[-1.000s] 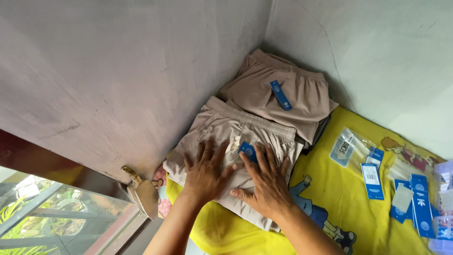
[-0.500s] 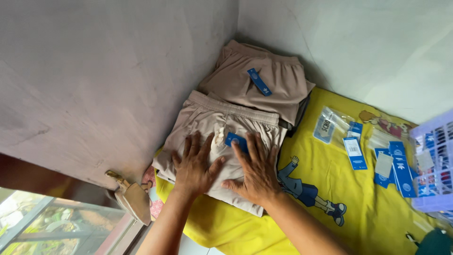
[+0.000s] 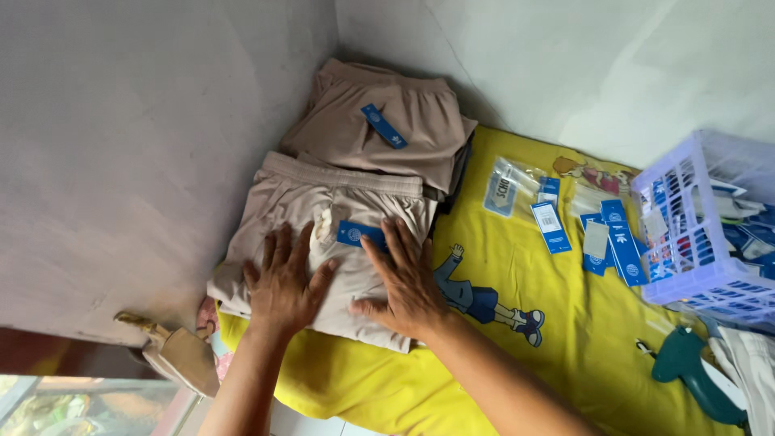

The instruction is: The person folds pairs of shorts and uses a hot glue gun to attach blue tags to the waistband. The person handles beige, purple, and black shorts, placing each tagged pair aside after completion.

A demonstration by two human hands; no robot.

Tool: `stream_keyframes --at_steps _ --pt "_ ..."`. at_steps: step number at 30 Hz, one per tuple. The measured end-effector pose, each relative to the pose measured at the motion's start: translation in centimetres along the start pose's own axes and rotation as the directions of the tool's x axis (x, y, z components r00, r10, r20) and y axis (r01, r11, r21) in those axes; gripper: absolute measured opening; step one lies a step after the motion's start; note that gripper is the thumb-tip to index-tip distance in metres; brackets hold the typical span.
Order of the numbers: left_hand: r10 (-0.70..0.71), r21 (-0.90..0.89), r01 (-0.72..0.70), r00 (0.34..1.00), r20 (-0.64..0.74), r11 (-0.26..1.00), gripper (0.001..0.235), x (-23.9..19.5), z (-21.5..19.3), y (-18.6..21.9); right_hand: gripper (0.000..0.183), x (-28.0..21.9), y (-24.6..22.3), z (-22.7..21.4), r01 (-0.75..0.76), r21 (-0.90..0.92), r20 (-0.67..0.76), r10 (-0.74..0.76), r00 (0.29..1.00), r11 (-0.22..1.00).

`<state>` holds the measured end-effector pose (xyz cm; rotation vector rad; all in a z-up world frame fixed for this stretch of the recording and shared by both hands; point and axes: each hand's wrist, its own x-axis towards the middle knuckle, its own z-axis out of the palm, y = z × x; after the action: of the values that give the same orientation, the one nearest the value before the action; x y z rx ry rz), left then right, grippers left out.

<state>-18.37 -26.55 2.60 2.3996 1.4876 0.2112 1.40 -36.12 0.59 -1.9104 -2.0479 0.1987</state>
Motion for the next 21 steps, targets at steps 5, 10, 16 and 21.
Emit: stream_keyframes --at_steps 5,10,16,21 --pt "0.133 0.060 -0.119 0.934 -0.333 0.991 0.087 -1.2 0.8 0.2 0.101 -3.7 1.9 -0.6 -0.047 0.049 0.052 0.045 0.998 0.998" --pt "0.340 0.180 -0.288 0.763 -0.551 0.940 0.084 -4.1 0.8 4.6 0.094 -8.3 6.7 -0.3 -0.284 -0.183 0.301 0.329 0.895 0.941" --pt "0.701 0.165 -0.684 0.673 -0.234 0.711 0.064 -5.4 8.8 12.2 0.084 -15.4 10.5 -0.6 -0.384 -0.236 0.218 0.434 0.874 0.893" --pt "0.664 0.153 -0.662 0.746 0.046 0.734 0.098 -4.7 17.5 15.3 0.082 -20.5 12.1 -1.1 -0.402 -0.261 -0.047 0.405 0.913 0.877"
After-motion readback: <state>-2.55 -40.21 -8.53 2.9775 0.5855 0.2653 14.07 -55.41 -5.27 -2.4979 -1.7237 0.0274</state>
